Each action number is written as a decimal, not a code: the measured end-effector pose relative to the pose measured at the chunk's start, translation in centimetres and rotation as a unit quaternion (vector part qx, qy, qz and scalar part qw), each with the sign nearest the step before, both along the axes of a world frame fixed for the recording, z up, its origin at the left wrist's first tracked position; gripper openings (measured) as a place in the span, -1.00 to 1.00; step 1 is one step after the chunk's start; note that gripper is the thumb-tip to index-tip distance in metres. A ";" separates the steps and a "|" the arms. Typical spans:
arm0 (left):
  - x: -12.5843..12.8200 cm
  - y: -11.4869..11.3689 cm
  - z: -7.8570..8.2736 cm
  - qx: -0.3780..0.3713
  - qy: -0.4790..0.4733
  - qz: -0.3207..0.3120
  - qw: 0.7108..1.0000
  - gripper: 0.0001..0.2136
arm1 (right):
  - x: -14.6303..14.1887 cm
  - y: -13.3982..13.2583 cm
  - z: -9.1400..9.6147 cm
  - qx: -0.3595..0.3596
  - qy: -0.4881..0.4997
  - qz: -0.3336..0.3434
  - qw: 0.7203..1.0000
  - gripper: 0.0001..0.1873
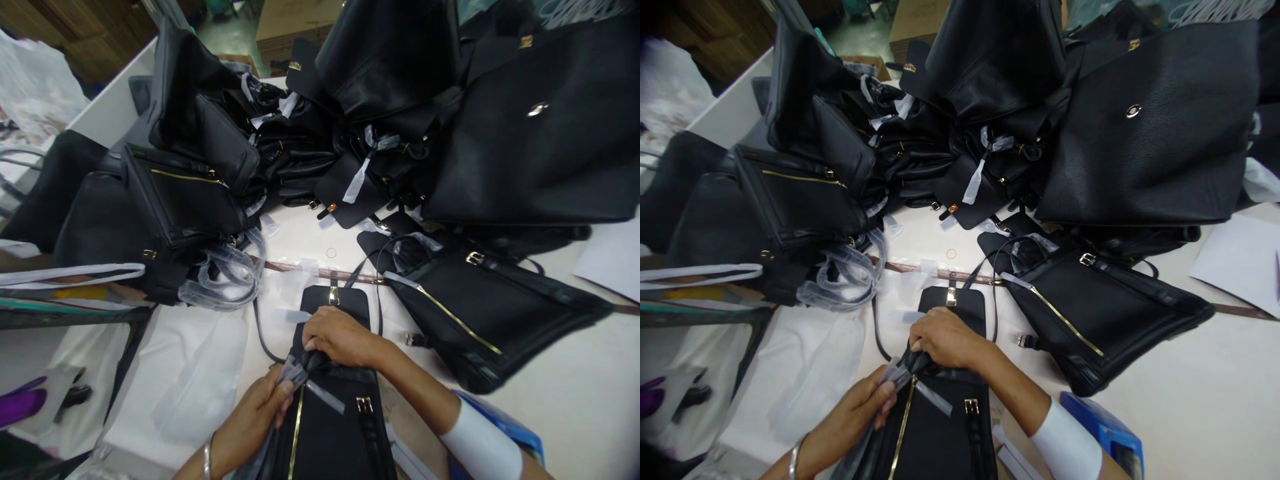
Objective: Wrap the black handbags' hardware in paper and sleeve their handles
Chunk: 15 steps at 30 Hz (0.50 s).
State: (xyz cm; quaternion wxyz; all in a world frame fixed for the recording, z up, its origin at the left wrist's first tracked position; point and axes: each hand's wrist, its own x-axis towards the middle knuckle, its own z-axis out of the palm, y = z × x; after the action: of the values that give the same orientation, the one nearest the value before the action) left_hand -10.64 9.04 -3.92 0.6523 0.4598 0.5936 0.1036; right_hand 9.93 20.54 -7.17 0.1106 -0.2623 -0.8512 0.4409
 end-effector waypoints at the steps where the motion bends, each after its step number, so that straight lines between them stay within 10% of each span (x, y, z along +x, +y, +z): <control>1: 0.1 0.0 -0.1 -0.002 0.000 -0.002 1.000 -0.73 | -0.3 -0.2 -0.2 0.001 0.001 0.013 1.000 -0.88; 7: 0.5 0.0 -0.8 -0.009 -0.009 -0.001 1.000 -0.71 | -2.3 -1.2 -0.3 0.029 0.032 0.067 0.997 -0.85; 12: -0.3 0.1 -0.6 -0.032 -0.011 0.033 0.999 -0.70 | 1.1 -0.2 -0.6 -0.010 -0.008 -0.112 0.994 -0.81; 15: -0.5 0.3 -0.4 -0.040 -0.008 0.037 0.998 -0.69 | 2.6 -0.7 -0.9 -0.023 -0.033 -0.110 0.993 -0.81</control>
State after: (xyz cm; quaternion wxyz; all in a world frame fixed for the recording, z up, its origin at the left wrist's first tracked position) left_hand -11.15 9.35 -4.30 0.6706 0.4098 0.6089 0.1075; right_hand 12.50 19.81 -8.03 0.1241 -0.3715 -0.8099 0.4366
